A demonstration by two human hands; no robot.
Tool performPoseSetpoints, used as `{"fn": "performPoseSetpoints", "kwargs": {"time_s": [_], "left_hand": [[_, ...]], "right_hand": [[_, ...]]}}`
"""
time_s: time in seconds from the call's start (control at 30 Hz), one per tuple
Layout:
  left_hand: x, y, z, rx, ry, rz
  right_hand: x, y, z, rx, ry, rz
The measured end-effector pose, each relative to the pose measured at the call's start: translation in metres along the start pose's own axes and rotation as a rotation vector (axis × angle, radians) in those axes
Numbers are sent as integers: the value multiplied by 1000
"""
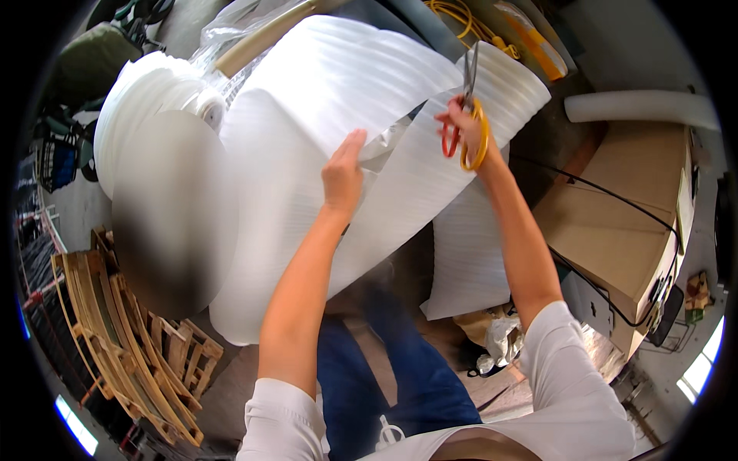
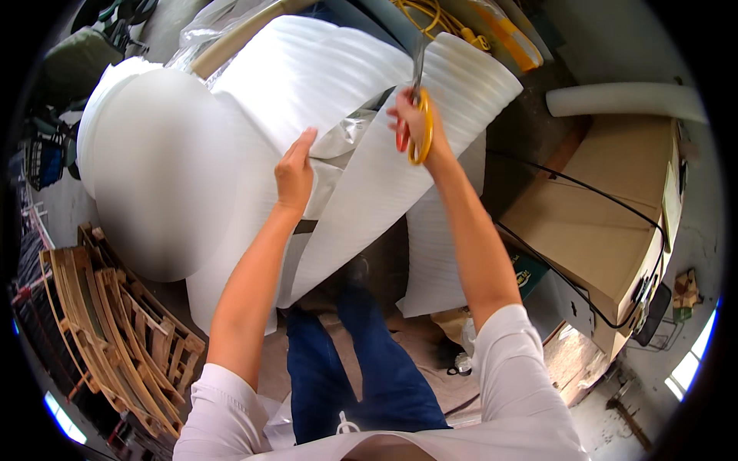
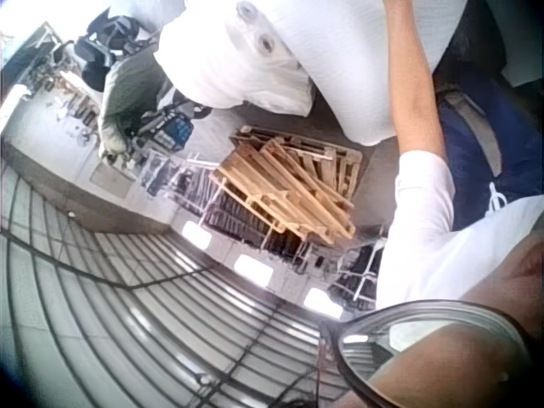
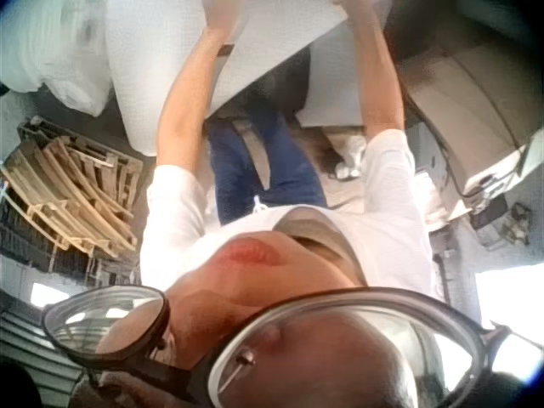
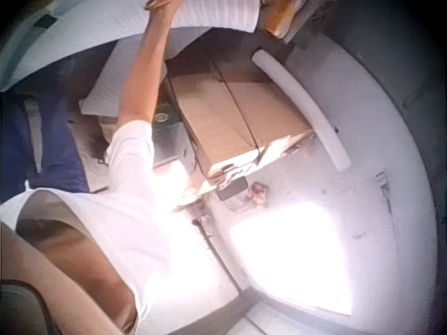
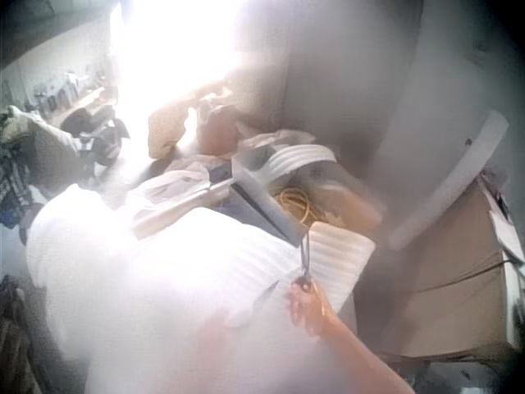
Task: The person uses yellow-handled scissors to cut a large roll of white bubble wrap into smaller rectangular pieces. They repeatedly cut the material, separate the pieces, and stack them on a nearby surface in a workshop environment.
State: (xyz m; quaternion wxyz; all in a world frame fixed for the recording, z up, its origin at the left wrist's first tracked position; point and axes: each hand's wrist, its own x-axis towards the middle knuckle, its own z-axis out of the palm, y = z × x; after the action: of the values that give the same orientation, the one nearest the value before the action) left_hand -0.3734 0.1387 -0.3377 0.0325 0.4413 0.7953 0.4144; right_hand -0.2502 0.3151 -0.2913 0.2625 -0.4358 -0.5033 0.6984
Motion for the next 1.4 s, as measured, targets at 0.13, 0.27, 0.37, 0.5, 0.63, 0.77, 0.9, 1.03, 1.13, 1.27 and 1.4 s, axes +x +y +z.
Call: {"fn": "performPoseSetpoints", "kwargs": {"time_s": [0.13, 0.27, 0.37, 0.5, 0.63, 0.77, 0.9, 1.03, 1.13, 1.27, 1.4], "left_hand": [[25, 23, -1, -147, 107, -52], [38, 46, -31, -336, -52, -423], [20, 45, -48, -590, 32, -435], [-67, -1, -101, -368, 120, -319], [-261, -102, -157, -365, 431, -909], [-474, -172, -219, 78, 360, -1486], [-607, -227, -264, -146, 432, -2084], [-654, -290, -290, -461, 595, -2159], [-691, -334, -299, -405, 752, -2155], [-645, -372, -308, -320, 914, -2246], [-694, -391, -319, -944, 784, -1854]], "right_hand": [[-78, 74, 31, 179, -165, 351], [-124, 120, 96, 403, -109, 120], [-104, 161, 128, 360, 2, -121], [-103, 128, 162, 102, 125, -38], [-116, 147, 147, -18, 245, 37], [-184, 229, 132, -214, 302, 270], [-293, 297, 184, -131, 215, 931], [-394, 335, 238, -198, 51, 1097], [-448, 349, 270, -211, -119, 1140], [-479, 371, 285, -300, -156, 1170], [-508, 379, 291, -347, -189, 1262]]}}
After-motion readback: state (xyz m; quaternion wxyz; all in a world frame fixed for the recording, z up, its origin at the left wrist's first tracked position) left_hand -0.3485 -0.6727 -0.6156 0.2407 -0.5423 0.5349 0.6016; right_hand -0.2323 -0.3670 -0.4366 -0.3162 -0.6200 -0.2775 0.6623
